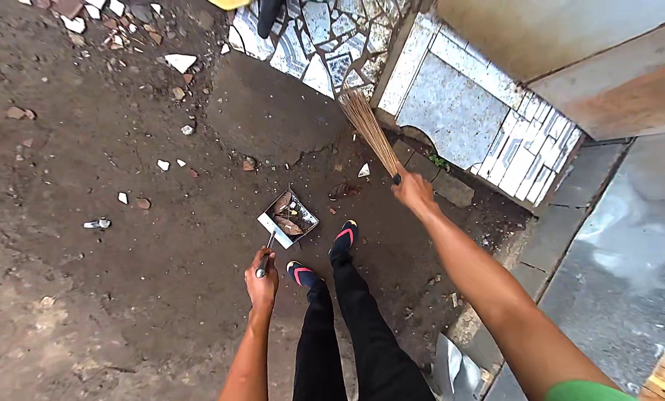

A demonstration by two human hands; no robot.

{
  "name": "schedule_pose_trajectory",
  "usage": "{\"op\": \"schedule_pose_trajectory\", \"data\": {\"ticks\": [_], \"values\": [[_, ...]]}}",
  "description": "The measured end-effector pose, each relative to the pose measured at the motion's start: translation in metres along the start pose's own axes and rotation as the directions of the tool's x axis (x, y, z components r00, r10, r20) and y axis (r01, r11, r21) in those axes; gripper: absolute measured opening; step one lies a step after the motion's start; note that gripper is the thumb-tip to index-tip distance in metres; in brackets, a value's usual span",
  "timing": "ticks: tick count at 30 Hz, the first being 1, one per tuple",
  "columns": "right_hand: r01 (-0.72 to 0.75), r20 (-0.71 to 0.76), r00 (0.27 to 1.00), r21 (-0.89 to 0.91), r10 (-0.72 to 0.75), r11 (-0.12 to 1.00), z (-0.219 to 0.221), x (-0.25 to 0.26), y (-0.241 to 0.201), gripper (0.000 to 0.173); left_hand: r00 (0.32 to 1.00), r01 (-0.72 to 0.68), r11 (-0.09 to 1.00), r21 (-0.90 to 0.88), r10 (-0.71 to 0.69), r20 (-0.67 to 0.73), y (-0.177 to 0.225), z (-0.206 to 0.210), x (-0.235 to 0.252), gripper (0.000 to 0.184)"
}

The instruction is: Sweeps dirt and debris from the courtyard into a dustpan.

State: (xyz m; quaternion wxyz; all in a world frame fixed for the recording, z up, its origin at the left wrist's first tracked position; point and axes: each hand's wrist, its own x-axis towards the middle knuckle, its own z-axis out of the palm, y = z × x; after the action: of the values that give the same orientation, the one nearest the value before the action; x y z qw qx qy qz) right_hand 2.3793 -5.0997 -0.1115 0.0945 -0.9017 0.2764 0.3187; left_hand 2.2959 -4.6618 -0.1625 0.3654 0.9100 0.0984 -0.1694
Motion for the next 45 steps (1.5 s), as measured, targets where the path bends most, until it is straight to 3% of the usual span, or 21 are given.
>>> {"op": "schedule_pose_trajectory", "data": {"ticks": [4,8,11,14,18,21,24,28,31,34,39,42,45], "values": [[0.03,-0.063,0.998,-0.01,-0.031,0.999,0.012,0.071,-0.061,0.074,0.995,-0.039,0.993,-0.108,0.029,-0.091,-0.016,-0.014,-0.023,0.019],[0.078,0.063,0.995,-0.005,-0.077,0.997,0.048,0.086,-0.126,0.076,0.979,-0.065,0.98,-0.188,0.027,-0.2,-0.038,-0.029,-0.039,0.019],[0.166,0.116,0.98,-0.009,-0.163,0.986,0.102,0.021,-0.134,0.08,0.976,-0.047,0.972,-0.232,-0.004,-0.216,-0.056,-0.038,-0.047,0.018],[0.209,0.164,0.966,-0.036,-0.2,0.977,0.146,-0.081,-0.096,0.075,0.973,-0.031,0.969,-0.246,-0.027,-0.23,-0.074,-0.053,-0.051,0.018],[0.087,0.325,0.945,-0.118,-0.044,0.989,0.128,-0.199,-0.053,0.072,0.979,0.013,0.978,-0.209,-0.055,-0.195,-0.095,-0.077,-0.047,0.019],[0.043,0.332,0.943,-0.171,0.017,0.984,0.094,-0.238,-0.057,0.071,0.99,0.047,0.988,-0.145,-0.066,-0.127,-0.11,-0.091,-0.05,0.022],[0.081,0.283,0.959,-0.162,-0.032,0.983,0.086,-0.215,-0.082,0.066,0.994,0.046,0.998,-0.037,-0.049,-0.097,-0.121,-0.093,-0.051,0.022],[0.127,0.217,0.971,-0.138,-0.095,0.982,0.137,-0.151,-0.097,0.076,0.997,0.068,0.993,0.092,-0.066,-0.027,-0.13,-0.092,-0.051,0.023],[0.129,0.332,0.938,-0.066,-0.101,0.989,0.176,-0.154,-0.085,0.078,0.996,0.08,0.988,0.133,-0.083,0.019,-0.131,-0.098,-0.042,0.023],[0.01,0.41,0.911,0.07,-0.038,0.998,0.189,-0.216,-0.048,0.076,0.995,0.06,0.984,0.166,-0.072,0.072,-0.13,-0.106,-0.029,0.024],[-0.291,0.341,0.921,0.27,0.191,0.918,0.177,-0.315,0.001,0.078,0.988,-0.029,0.977,0.212,-0.004,0.153,-0.129,-0.129,-0.011,0.023],[-0.422,0.299,0.899,0.403,0.319,0.812,0.18,-0.295,0.002,0.078,0.979,-0.09,0.967,0.237,0.042,0.2,-0.119,-0.13,-0.002,0.022],[-0.5,0.327,0.865,0.508,0.38,0.701,0.209,-0.245,-0.024,0.076,0.96,-0.066,0.95,0.305,-0.023,0.279,-0.109,-0.123,0.004,0.023]]}}
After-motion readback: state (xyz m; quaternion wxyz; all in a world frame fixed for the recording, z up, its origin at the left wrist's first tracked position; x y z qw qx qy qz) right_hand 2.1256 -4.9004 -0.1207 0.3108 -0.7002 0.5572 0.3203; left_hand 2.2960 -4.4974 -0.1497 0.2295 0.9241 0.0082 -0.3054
